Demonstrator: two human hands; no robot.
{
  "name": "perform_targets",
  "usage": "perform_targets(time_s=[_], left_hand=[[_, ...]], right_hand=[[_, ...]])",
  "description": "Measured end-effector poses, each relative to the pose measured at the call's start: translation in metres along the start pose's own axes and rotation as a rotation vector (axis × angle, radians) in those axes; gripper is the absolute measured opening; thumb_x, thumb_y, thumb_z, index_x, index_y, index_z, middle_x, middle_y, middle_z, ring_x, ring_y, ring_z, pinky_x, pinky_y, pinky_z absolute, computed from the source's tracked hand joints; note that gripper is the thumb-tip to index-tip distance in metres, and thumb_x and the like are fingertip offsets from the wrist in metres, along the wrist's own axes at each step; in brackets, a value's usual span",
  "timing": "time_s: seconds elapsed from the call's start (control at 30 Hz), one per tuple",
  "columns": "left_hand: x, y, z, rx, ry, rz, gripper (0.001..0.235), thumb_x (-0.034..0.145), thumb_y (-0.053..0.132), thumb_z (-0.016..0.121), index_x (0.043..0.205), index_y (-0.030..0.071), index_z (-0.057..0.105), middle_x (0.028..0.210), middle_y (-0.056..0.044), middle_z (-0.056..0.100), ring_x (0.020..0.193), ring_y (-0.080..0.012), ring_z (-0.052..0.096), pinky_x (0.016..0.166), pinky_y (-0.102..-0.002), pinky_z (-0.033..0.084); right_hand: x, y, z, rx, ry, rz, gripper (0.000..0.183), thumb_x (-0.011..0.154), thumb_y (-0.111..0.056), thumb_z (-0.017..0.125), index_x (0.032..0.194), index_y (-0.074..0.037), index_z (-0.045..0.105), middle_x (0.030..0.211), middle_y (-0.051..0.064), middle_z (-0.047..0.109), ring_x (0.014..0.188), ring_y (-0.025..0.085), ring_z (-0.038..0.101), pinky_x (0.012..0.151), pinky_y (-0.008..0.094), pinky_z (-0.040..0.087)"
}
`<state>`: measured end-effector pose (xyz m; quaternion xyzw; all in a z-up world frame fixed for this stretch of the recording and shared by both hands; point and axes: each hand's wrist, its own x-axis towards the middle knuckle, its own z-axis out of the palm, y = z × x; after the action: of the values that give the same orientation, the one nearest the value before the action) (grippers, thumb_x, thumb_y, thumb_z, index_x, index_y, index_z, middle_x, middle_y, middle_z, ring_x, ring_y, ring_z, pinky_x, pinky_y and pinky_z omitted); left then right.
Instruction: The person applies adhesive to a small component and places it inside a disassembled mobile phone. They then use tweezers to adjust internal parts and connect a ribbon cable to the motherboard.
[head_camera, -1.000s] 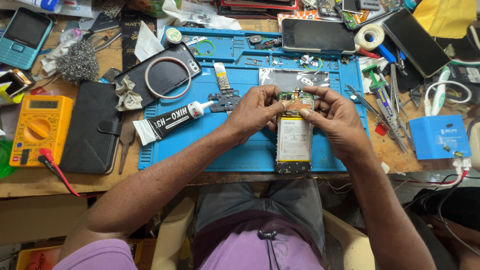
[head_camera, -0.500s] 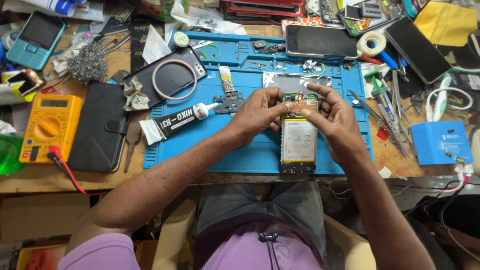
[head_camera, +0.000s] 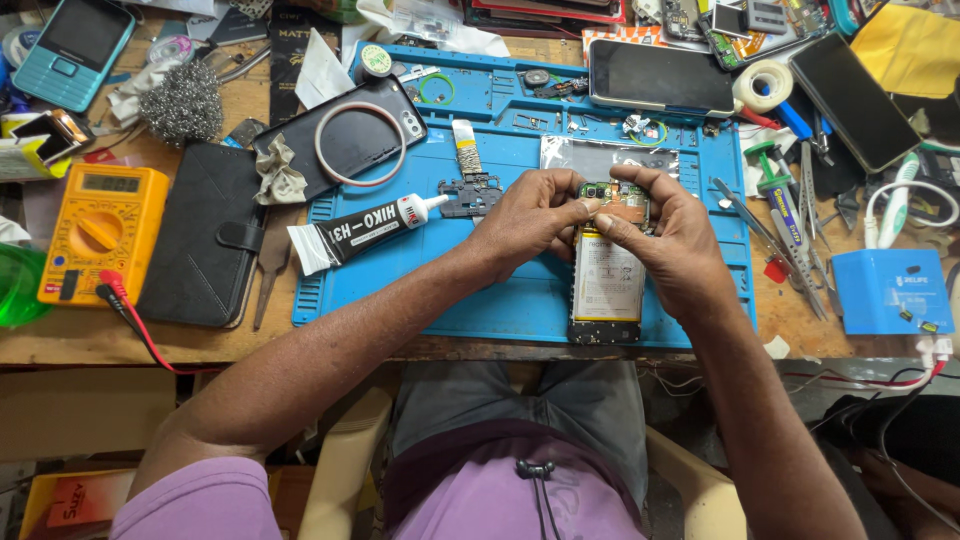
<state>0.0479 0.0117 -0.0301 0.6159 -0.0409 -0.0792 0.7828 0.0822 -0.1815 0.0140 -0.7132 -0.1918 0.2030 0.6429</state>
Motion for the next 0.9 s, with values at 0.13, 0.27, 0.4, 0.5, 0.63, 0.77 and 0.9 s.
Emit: perform_targets(time_s=[0.13,0.27,0.4,0.5,0.63,0.77,0.9], left_hand=[[0.000,-0.002,0.002,0.069,0.030,0.013,0.024,0.102,0.023,0.061,0.105,0.000,0.066,0.083,-0.007,0.073,0.071,-0.0098,0.072,0.058,-0.025,0.063],[0.001,-0.009,0.002,0.094,0.041,0.022,0.025,0.101,0.023,0.061,0.105,-0.002,0.066,0.087,-0.008,0.072,0.074,-0.0106,0.072,0.059,-0.026,0.065],[0.009,-0.011,0.002,-0.043,0.055,0.041,0.028,0.098,0.021,0.062,0.116,0.000,0.062,0.097,-0.008,0.072,0.078,-0.0126,0.073,0.061,-0.028,0.063],[0.009,-0.012,0.004,-0.100,0.119,0.044,0.032,0.103,0.024,0.062,0.120,-0.004,0.061,0.098,-0.010,0.071,0.080,-0.0143,0.071,0.065,-0.028,0.062],[0.004,-0.001,0.008,-0.112,0.090,0.042,0.035,0.098,0.025,0.065,0.120,-0.002,0.060,0.101,-0.009,0.072,0.084,-0.0136,0.074,0.064,-0.028,0.065],[-0.002,0.008,0.008,0.007,0.028,-0.030,0.037,0.096,0.030,0.068,0.117,-0.001,0.065,0.097,-0.008,0.073,0.081,-0.0117,0.072,0.060,-0.025,0.062],[-0.003,0.009,0.009,0.091,0.056,-0.040,0.038,0.096,0.034,0.068,0.112,0.000,0.068,0.092,-0.008,0.075,0.077,-0.0114,0.074,0.055,-0.025,0.061]], right_hand=[[0.001,0.001,-0.001,-0.093,-0.002,-0.009,0.058,0.091,-0.010,0.077,0.142,0.003,0.053,0.114,0.012,0.071,0.102,0.012,0.069,0.085,0.026,0.058],[0.001,0.004,0.001,-0.104,0.014,-0.022,0.060,0.091,-0.010,0.076,0.144,0.003,0.049,0.113,0.009,0.070,0.102,0.011,0.068,0.087,0.026,0.058],[-0.013,0.003,-0.017,0.110,0.146,-0.042,0.063,0.096,-0.015,0.069,0.150,0.001,0.042,0.108,0.007,0.071,0.100,0.011,0.069,0.086,0.025,0.057],[-0.031,0.007,-0.030,0.087,0.139,-0.024,0.061,0.099,-0.012,0.068,0.153,0.004,0.044,0.105,0.007,0.069,0.098,0.010,0.068,0.086,0.024,0.056],[-0.036,0.017,-0.033,0.032,0.127,0.102,0.057,0.092,-0.005,0.070,0.146,0.005,0.054,0.104,0.010,0.074,0.092,0.011,0.070,0.081,0.024,0.057],[-0.036,0.015,-0.037,0.045,0.039,0.139,0.053,0.091,-0.004,0.070,0.142,0.004,0.058,0.104,0.011,0.075,0.090,0.011,0.070,0.081,0.025,0.058],[-0.041,0.011,-0.029,-0.185,0.070,0.024,0.052,0.091,-0.007,0.073,0.141,0.001,0.060,0.109,0.012,0.075,0.096,0.012,0.071,0.084,0.026,0.058]])
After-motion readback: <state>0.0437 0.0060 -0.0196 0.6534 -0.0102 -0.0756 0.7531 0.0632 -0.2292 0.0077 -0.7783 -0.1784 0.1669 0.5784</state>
